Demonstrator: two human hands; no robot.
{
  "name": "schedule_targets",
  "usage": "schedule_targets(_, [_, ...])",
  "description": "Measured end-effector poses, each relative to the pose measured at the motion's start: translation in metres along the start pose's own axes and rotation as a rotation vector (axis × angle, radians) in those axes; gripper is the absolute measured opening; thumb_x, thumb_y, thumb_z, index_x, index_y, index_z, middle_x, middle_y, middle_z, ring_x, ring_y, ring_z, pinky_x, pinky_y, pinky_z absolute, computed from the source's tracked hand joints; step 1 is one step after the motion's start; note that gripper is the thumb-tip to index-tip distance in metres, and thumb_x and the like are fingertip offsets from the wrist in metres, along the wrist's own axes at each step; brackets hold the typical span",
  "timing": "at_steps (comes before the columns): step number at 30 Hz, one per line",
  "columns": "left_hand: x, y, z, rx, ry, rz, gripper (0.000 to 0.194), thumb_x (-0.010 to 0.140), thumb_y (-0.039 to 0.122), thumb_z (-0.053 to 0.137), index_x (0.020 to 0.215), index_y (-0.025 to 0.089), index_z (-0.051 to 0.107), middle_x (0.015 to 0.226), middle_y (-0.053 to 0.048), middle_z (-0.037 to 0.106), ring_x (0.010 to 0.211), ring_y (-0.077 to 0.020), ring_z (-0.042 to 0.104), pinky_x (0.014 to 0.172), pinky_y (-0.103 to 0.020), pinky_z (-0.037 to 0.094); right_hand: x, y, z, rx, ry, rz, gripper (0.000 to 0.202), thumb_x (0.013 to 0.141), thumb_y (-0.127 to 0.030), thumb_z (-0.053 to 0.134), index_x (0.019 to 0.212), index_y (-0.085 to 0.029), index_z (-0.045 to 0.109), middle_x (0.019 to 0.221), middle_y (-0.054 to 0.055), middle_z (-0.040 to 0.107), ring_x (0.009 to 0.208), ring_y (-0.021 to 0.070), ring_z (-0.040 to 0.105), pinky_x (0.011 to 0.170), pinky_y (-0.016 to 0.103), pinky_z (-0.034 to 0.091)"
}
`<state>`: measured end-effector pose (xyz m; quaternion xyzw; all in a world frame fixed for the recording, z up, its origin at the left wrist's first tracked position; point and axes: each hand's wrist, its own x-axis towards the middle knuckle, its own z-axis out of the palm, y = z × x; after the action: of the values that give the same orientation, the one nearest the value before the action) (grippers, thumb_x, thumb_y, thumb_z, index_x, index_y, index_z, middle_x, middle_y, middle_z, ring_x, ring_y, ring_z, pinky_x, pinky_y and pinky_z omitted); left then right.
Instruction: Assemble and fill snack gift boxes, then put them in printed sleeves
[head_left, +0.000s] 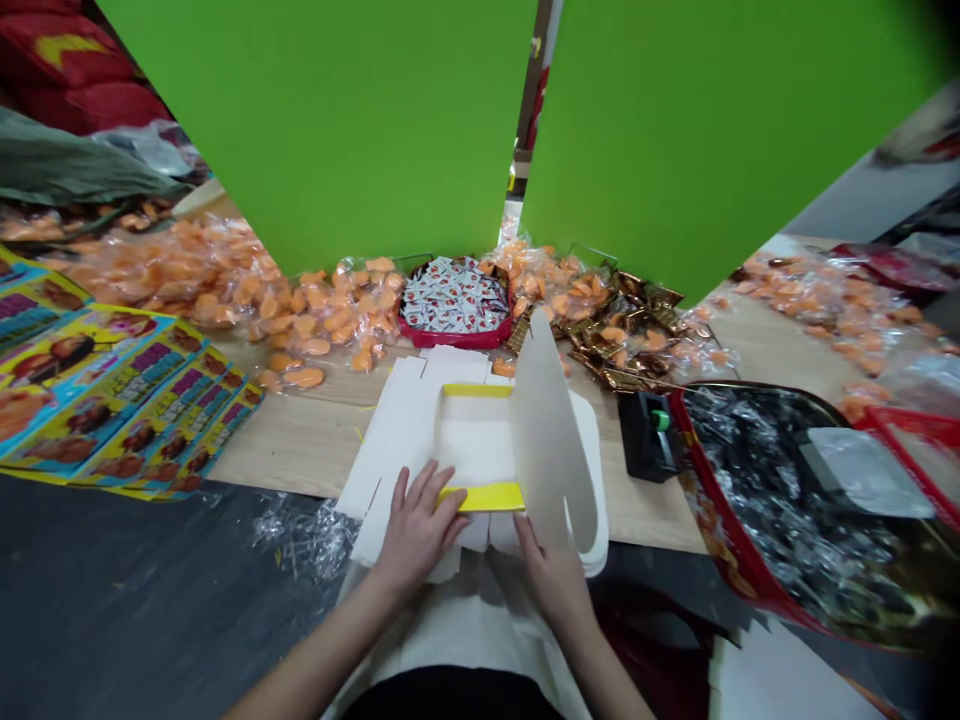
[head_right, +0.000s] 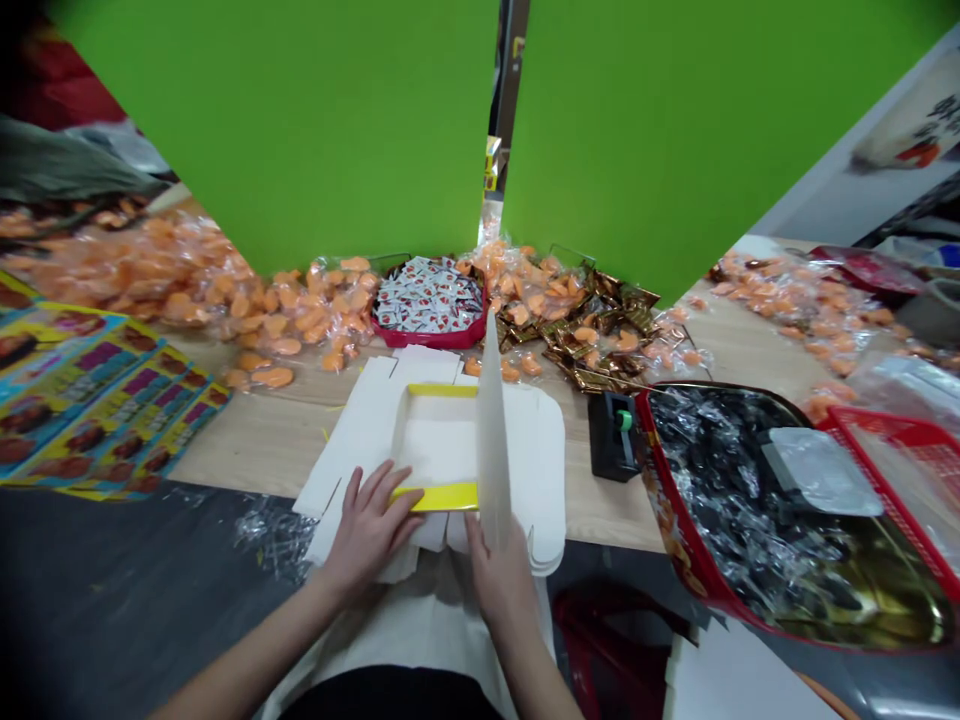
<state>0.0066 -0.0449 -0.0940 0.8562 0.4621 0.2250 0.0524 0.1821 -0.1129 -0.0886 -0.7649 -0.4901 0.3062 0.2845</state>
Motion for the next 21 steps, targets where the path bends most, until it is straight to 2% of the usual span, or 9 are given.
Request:
schedule_targets(2, [0.005, -0.008, -0.009, 0.058, -0.157, 0.132, 0.014, 0.088, 0.025, 0.054, 0.100, 0.023, 0.061, 0.102, -0.003, 0.065, 0.115, -0.0228, 0.052, 0.112, -0.052, 0.013, -0.015, -0.017, -0.014, -0.170, -0.234, -0.160, 0.031, 0.090, -0.036, 0.042, 0.079, -0.019, 0.066, 0.075, 0.006, 0.067, 0.073, 0.0222, 0.063, 0.070, 0.034, 0.049])
schedule_targets(3, [0.010, -0.010, -0.014, 0.090, -0.252, 0.172, 0.013, 0.089, 0.022, 0.052, 0.096, 0.021, 0.062, 0.093, -0.002, 0.067, 0.107, -0.0206, 0.056, 0.113, -0.050, 0.013, -0.019, -0.028, -0.016, -0.247, -0.280, -0.256, 0.027, 0.090, -0.028, 0.042, 0.078, -0.019, 0.065, 0.075, 0.006, 0.066, 0.073, 0.0211, 0.062, 0.069, 0.033, 0.048])
schedule_targets(5, [0.026, -0.008, -0.023, 0.153, -0.460, 0.202, 0.018, 0.089, 0.014, 0.046, 0.087, 0.017, 0.064, 0.082, -0.002, 0.066, 0.090, -0.0176, 0.061, 0.113, -0.046, 0.015, -0.018, -0.051, -0.009, -0.431, -0.217, -0.390, 0.021, 0.086, -0.013, 0.043, 0.088, -0.018, 0.064, 0.086, 0.008, 0.066, 0.084, 0.0226, 0.061, 0.078, 0.037, 0.047])
schedule_targets(7, [0.042, -0.003, -0.029, 0.182, -0.613, 0.188, 0.023, 0.089, 0.011, 0.043, 0.083, 0.016, 0.065, 0.078, -0.002, 0.065, 0.080, -0.0162, 0.062, 0.112, -0.043, 0.020, -0.003, -0.068, 0.005, -0.615, -0.135, -0.400, 0.024, 0.081, -0.006, 0.045, 0.094, -0.014, 0.063, 0.091, 0.012, 0.066, 0.090, 0.0268, 0.060, 0.083, 0.043, 0.045])
schedule_targets(9, [0.055, 0.001, -0.032, 0.153, -0.712, 0.157, 0.023, 0.088, 0.013, 0.045, 0.085, 0.016, 0.067, 0.080, -0.004, 0.067, 0.079, -0.0176, 0.064, 0.108, -0.043, 0.026, 0.018, -0.074, 0.015, -0.720, -0.136, -0.379, 0.019, 0.078, -0.006, 0.048, 0.087, -0.012, 0.065, 0.084, 0.014, 0.066, 0.083, 0.0289, 0.061, 0.077, 0.044, 0.047])
schedule_targets(12, [0.068, 0.001, -0.031, 0.099, -0.796, 0.127, 0.018, 0.084, 0.016, 0.051, 0.089, 0.013, 0.068, 0.088, -0.009, 0.069, 0.086, -0.0233, 0.064, 0.103, -0.047, 0.029, 0.042, -0.071, 0.015, -0.727, -0.169, -0.455, 0.013, 0.077, -0.011, 0.054, 0.083, -0.014, 0.066, 0.081, 0.010, 0.067, 0.077, 0.0255, 0.062, 0.071, 0.039, 0.048])
schedule_targets(15, [0.078, -0.005, -0.027, 0.053, -0.842, 0.145, 0.017, 0.081, 0.016, 0.054, 0.084, 0.011, 0.070, 0.083, -0.012, 0.071, 0.084, -0.0267, 0.065, 0.093, -0.046, 0.036, 0.051, -0.068, 0.012, -0.736, -0.176, -0.518, 0.011, 0.075, -0.011, 0.057, 0.077, -0.018, 0.066, 0.078, 0.004, 0.068, 0.074, 0.0219, 0.062, 0.072, 0.036, 0.047])
schedule_targets(18, [0.083, -0.009, -0.025, -0.010, -0.902, 0.122, 0.019, 0.081, 0.020, 0.053, 0.077, 0.014, 0.071, 0.078, -0.011, 0.072, 0.079, -0.0268, 0.066, 0.077, -0.037, 0.043, 0.045, -0.066, 0.017, -0.751, -0.164, -0.540, 0.009, 0.073, -0.013, 0.060, 0.073, -0.020, 0.066, 0.071, 0.002, 0.068, 0.067, 0.0202, 0.061, 0.068, 0.035, 0.048])
schedule_targets(21, [0.076, -0.003, -0.024, -0.051, -0.915, 0.015, 0.025, 0.084, 0.022, 0.046, 0.078, 0.016, 0.070, 0.083, -0.011, 0.072, 0.081, -0.0268, 0.066, 0.073, -0.034, 0.044, 0.021, -0.051, 0.011, -0.744, -0.029, -0.623, 0.018, 0.079, -0.013, 0.054, 0.079, -0.026, 0.067, 0.073, 0.000, 0.068, 0.068, 0.0193, 0.060, 0.071, 0.034, 0.049])
